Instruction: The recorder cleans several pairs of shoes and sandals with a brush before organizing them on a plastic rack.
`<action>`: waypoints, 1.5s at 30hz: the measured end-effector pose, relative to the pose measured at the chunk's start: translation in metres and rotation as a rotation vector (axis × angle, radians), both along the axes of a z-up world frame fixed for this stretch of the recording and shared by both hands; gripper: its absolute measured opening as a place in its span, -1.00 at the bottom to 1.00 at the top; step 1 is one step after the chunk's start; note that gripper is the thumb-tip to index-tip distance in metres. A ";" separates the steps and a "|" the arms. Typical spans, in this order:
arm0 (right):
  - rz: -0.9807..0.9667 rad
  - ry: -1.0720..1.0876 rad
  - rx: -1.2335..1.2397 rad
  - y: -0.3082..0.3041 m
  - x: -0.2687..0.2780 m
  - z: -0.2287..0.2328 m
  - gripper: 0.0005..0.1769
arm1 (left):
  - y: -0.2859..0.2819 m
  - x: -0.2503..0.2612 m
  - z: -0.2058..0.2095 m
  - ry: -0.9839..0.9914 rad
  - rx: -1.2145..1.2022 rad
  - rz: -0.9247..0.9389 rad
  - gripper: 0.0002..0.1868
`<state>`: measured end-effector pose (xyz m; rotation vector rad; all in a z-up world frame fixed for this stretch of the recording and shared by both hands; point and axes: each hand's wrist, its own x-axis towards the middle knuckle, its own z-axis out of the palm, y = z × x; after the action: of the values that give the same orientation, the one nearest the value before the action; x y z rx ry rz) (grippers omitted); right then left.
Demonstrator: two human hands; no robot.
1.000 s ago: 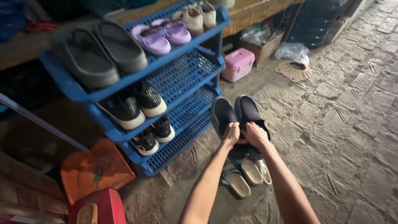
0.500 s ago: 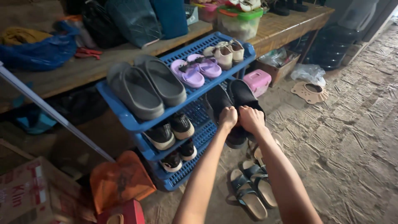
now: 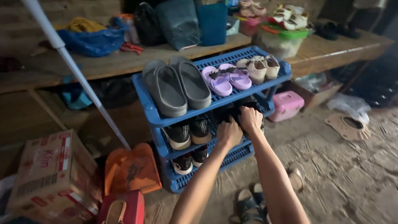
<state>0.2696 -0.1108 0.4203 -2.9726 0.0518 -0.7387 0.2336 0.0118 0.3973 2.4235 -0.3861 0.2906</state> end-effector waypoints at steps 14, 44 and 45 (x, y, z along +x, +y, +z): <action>0.252 0.074 0.414 -0.047 0.034 -0.060 -0.49 | 0.002 0.016 0.014 0.083 0.251 0.002 -0.50; 0.331 -0.231 0.662 -0.048 0.047 -0.099 -0.43 | -0.001 0.078 -0.009 0.146 0.287 0.076 -0.31; 0.350 -0.290 0.656 -0.050 0.052 -0.106 -0.43 | -0.001 0.079 -0.008 0.206 0.279 0.076 -0.28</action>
<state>0.3220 -0.1609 0.3145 -2.1602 -0.1992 -0.8820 0.3123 0.0107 0.3896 2.7144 -0.2566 0.0176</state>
